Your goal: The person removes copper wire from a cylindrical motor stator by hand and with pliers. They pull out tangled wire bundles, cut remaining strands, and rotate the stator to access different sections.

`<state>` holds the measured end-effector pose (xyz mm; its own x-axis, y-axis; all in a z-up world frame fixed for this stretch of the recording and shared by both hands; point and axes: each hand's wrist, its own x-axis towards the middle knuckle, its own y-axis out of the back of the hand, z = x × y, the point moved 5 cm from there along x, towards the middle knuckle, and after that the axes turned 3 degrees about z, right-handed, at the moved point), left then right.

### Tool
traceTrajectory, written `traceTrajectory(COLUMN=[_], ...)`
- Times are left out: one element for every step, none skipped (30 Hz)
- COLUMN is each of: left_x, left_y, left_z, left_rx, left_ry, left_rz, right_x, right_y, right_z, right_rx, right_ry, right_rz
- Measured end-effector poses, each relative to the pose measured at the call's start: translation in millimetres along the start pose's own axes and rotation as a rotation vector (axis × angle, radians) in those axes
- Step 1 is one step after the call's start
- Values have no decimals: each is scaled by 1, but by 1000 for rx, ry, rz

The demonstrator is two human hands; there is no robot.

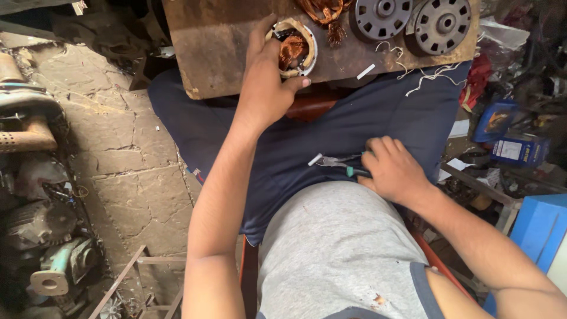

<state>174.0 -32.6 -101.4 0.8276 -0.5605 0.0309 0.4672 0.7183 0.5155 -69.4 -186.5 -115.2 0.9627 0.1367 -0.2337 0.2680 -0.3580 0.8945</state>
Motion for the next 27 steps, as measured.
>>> traceTrajectory(left_x=[-1, -3, -5, -5, -4, -5, -5, -6, -7, -8, -9, -10, -10, -11, -11, -14, -17, -17, -18, -19, -20, -20, -20, -22, -24, -25, -27], left_y=[-2, -3, -4, -5, -5, -6, -6, -6, -6, -7, -7, -7, -7, -7, -7, -8, -8, -8, -9, -9, -9, -9, -9, -9, -9, -10, -10], left_z=[-1, -2, -3, -4, -4, -4, -4, -4, -4, -4, -4, -4, -3, -4, -4, -3, -3, -2, -1, 0, 1, 3, 4, 5, 6, 7, 8], left_rx=[1, 2, -9, -19, -30, -34, -38, -41, -38, -33, -29, -28, -26, -24, -23, -24, -24, -7, 10, 26, 51, 76, 100, 148, 196, 243, 278], left_ry=[-11, -17, -6, 1, 8, 8, 8, 9, 4, -1, -6, -8, -11, -13, -20, -25, -29, -31, -33, -33, -46, -59, -72, -78, -85, -93, -98], left_rz=[16, 34, 40, 48, 55, 64, 74, 84, 96, 109, 122, 135, 148, 162, 166, 168, 169, 169, 170, 168, 174, 182, 189, 197, 205, 214, 242], right_x=[1, 2, 5, 9, 14, 19, 26, 32, 37, 42, 47, 53, 58, 63, 66, 68, 68, 69, 70, 69, 66, 63, 61, 59, 57, 55, 58], right_y=[0, 1, 5, 10, 15, 16, 15, 13, 10, 6, 2, 2, 2, 2, 6, 9, 12, 10, 8, 6, 3, 0, -3, -3, -4, -4, 0], right_z=[4, 8, 6, 4, 2, 1, -1, -3, -4, -4, -4, -5, -5, -6, -6, -8, -11, -10, -9, -9, -9, -8, -7, -7, -6, -4, -6], right_rx=[80, 160, 326, 489, 652, 694, 735, 777, 780, 782, 785, 792, 799, 806, 736, 667, 598, 727, 855, 985, 1020, 1054, 1087, 1094, 1100, 1105, 1182], right_ry=[-55, -106, -80, -53, -27, -67, -108, -147, -211, -274, -337, -322, -307, -291, -258, -228, -196, -247, -299, -352, -430, -506, -582, -603, -624, -644, -548], right_rz=[1, -3, 49, 106, 163, 147, 131, 114, 96, 75, 55, 92, 128, 164, 234, 301, 367, 339, 309, 277, 240, 201, 161, 122, 82, 44, 72])
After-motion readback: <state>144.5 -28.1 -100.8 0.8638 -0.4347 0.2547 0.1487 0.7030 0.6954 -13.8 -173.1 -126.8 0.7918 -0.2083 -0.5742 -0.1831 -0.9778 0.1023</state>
